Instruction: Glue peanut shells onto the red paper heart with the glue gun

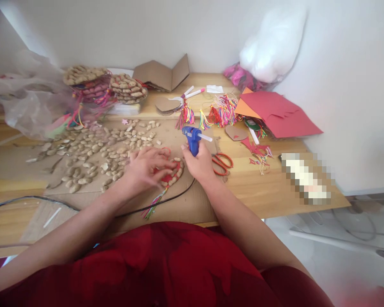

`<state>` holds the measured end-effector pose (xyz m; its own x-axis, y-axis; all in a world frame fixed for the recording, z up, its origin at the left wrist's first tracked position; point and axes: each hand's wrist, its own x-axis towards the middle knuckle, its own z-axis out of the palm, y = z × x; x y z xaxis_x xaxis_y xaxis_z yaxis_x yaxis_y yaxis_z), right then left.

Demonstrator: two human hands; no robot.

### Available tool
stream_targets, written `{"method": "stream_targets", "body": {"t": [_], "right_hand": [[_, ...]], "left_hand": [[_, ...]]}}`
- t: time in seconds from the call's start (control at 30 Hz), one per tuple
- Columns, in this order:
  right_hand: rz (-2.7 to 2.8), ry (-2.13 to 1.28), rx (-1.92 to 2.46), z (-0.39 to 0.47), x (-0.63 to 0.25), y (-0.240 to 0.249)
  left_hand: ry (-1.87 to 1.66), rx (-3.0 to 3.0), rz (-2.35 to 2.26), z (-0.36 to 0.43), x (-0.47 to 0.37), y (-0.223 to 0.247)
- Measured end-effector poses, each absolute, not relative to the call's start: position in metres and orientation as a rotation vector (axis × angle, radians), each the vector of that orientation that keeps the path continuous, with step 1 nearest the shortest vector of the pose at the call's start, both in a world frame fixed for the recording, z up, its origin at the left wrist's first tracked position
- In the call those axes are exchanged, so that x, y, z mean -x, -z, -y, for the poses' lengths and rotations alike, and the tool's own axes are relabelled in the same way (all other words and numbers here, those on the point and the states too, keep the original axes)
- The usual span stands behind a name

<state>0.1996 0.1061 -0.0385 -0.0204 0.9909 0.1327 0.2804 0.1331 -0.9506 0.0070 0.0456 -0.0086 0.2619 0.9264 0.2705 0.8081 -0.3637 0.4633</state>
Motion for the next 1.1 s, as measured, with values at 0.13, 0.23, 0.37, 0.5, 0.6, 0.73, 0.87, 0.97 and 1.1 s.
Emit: {"method": "stream_targets", "body": {"t": [0.13,0.23,0.37,0.5,0.6,0.73,0.87,0.97,1.1], "right_hand": [[1.314,-1.095,1.238,-0.106,-0.196,0.036],[1.190,-1.183,1.226,-0.105,-0.193,0.028],[1.113,-1.256,1.163,-0.103,-0.193,0.020],[1.085,-1.290,1.148,-0.105,-0.196,0.020],[1.073,-1.285,1.146,-0.106,-0.197,0.021],[1.067,-1.282,1.145,-0.107,-0.198,0.020],[1.060,-1.275,1.150,-0.107,-0.198,0.019],[1.052,-1.290,1.148,-0.107,-0.200,0.019],[1.027,-1.297,1.152,-0.106,-0.200,0.017]], "left_hand": [[-1.087,-2.131,-1.600,-0.050,0.019,-0.007],[-1.115,-2.037,-1.692,-0.050,0.036,-0.013],[-1.142,-2.019,-1.778,-0.048,0.047,-0.004],[-1.212,-2.136,-1.763,-0.049,0.048,0.010],[-1.185,-2.226,-1.771,-0.049,0.049,0.015],[-1.164,-2.270,-1.821,-0.047,0.048,0.013],[-1.133,-2.291,-1.865,-0.046,0.048,0.012],[-1.122,-2.323,-1.900,-0.045,0.049,0.012],[-1.140,-2.349,-1.890,-0.044,0.049,0.012]]}}
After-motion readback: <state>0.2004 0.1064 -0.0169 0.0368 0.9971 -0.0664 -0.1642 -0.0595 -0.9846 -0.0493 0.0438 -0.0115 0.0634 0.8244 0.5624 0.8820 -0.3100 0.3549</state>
